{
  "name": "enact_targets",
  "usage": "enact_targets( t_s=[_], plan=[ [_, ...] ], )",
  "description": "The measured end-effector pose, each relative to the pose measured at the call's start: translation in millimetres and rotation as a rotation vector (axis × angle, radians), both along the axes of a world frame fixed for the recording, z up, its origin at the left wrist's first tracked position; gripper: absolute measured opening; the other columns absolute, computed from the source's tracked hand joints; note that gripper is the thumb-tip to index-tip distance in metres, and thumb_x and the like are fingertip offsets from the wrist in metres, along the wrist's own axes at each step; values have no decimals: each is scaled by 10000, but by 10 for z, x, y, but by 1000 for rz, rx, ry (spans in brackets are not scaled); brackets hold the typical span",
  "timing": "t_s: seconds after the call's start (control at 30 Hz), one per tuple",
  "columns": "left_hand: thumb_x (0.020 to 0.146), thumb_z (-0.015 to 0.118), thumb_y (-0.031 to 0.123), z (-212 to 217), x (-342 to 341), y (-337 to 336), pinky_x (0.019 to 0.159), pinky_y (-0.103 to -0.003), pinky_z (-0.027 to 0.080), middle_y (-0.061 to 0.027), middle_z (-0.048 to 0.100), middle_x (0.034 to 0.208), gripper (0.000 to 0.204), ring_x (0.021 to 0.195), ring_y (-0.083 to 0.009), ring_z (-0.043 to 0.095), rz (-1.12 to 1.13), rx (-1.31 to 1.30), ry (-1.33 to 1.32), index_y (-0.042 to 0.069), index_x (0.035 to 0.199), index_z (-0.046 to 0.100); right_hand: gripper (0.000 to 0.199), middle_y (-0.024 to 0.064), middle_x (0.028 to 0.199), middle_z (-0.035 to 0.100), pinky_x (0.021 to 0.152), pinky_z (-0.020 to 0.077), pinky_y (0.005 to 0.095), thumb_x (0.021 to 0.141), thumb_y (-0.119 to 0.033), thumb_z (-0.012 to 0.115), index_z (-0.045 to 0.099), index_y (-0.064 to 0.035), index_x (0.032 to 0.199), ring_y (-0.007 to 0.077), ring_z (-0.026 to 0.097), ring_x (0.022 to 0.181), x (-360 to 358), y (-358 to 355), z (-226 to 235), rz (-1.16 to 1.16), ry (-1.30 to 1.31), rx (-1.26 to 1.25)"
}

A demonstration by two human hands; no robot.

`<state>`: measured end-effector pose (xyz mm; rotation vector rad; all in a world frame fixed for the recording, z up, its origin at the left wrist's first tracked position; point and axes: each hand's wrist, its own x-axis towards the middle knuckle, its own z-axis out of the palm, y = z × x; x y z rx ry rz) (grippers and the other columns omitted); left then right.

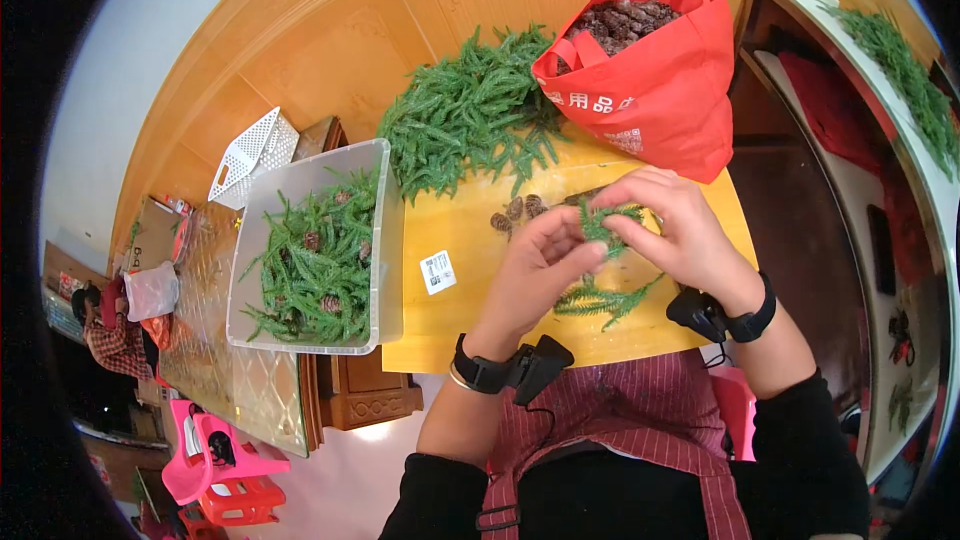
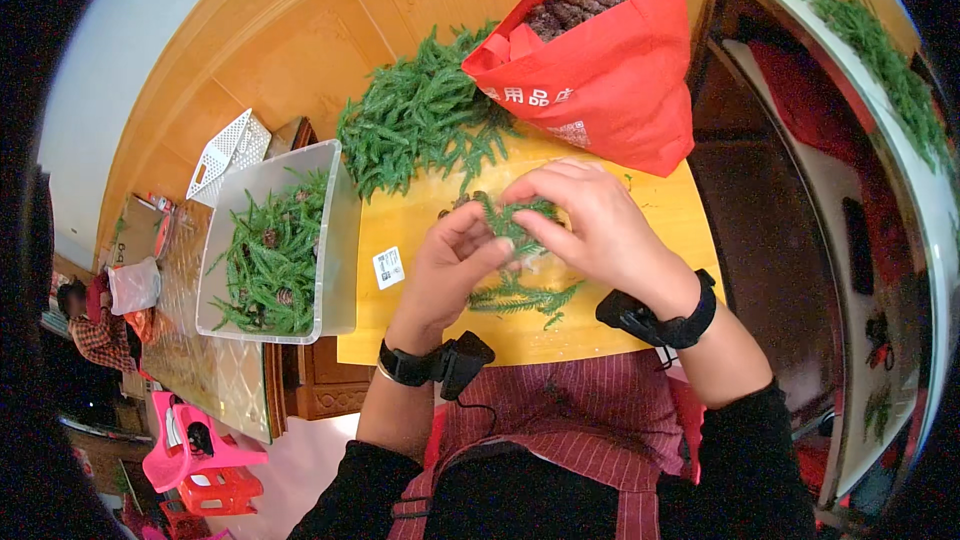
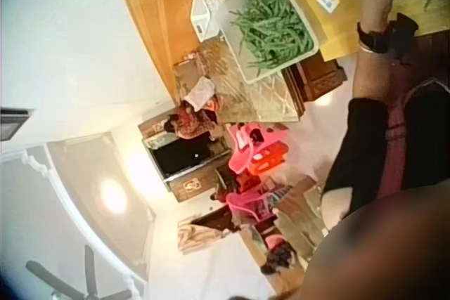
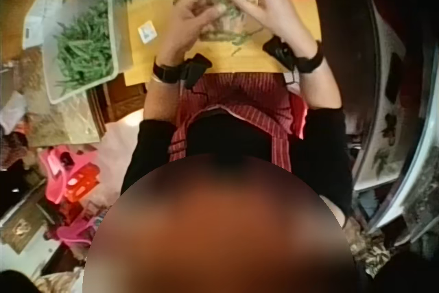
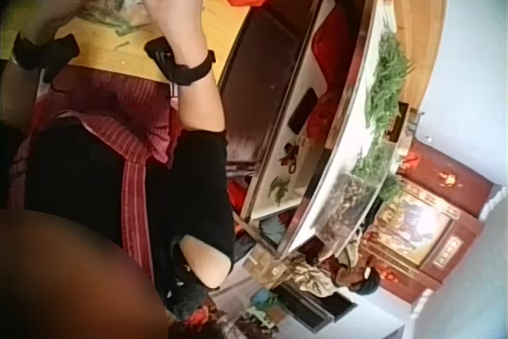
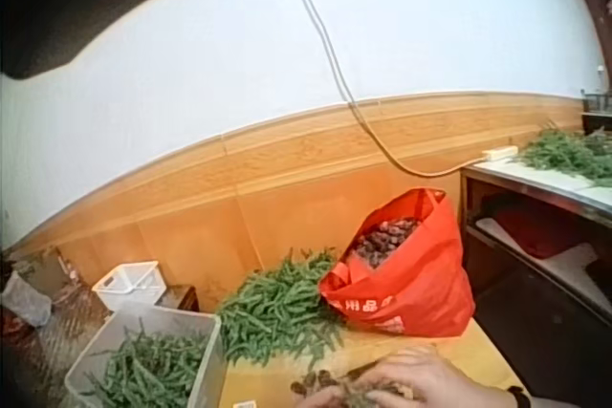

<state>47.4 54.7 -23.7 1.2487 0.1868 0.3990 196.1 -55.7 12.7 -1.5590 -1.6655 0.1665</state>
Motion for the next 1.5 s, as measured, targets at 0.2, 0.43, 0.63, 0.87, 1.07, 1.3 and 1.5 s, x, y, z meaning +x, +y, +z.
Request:
enact_targets(
  t_s=[0.2, 0.43, 0.63, 0.87, 1.07, 1.3, 1.5],
  plan=[
    [743, 616, -44, -100, 27, -113, 692, -194, 435, -32, 485, 1027, 519, 839, -57, 513, 88, 310, 66, 14, 1205, 388, 127, 104, 817, 577, 724, 427, 286, 744, -60, 563, 547, 5, 853, 207, 569, 785, -46, 21, -37, -18, 179, -11],
    [797, 568, -11, -31, -14, -73, 635, -204, 442, -29, 559, 865, 325, 768, -92, 551, -4, -13, 94, 8, 1110, 481, 110, 71, 773, 534, 696, 417, 271, 758, -59, 558, 519, 12, 833, 160, 515, 738, 22, -35, -33, 13, 268, -80],
    [869, 534, 172, -65, -31, -23, 569, -192, 401, -24, 551, 724, 256, 618, -71, 492, -97, -269, 119, -22, 1037, 534, 99, 39, 786, 510, 659, 416, 243, 783, -45, 550, 515, 12, 856, 100, 497, 736, 37, -58, 26, 47, 252, -133],
    [902, 484, 249, 24, -51, -138, 517, -177, 337, 6, 512, 753, 274, 619, -61, 453, -301, -471, 135, -15, 947, 545, 80, 26, 809, 505, 662, 414, 230, 794, -39, 559, 529, -4, 860, 84, 499, 754, 56, -129, 40, 191, 428, -210],
    [886, 506, 197, -91, -38, -193, 517, -183, 323, 16, 477, 772, 207, 623, -62, 418, -230, -562, 53, 13, 982, 513, 84, 56, 795, 518, 662, 412, 242, 763, -42, 573, 540, -8, 832, 133, 513, 753, 55, -143, 89, 184, 219, -154],
    [849, 558, 83, -90, 5, -243, 493, -183, 321, 12, 491, 710, 105, 562, -46, 402, -1, -589, -41, 27, 932, 524, 121, 95, 759, 561, 597, 427, 274, 707, -22, 606, 554, -4, 816, 212, 559, 699, -35, -121, 41, 20, 133, 46],
    [842, 575, 93, -74, 3, -259, 452, -174, 289, 25, 485, 671, 87, 497, -31, 365, 84, -461, -27, 25, 876, 532, 113, 87, 759, 568, 593, 440, 300, 697, -18, 643, 565, -9, 778, 241, 562, 683, 37, -140, 53, 69, -63, 125]
  ],
)
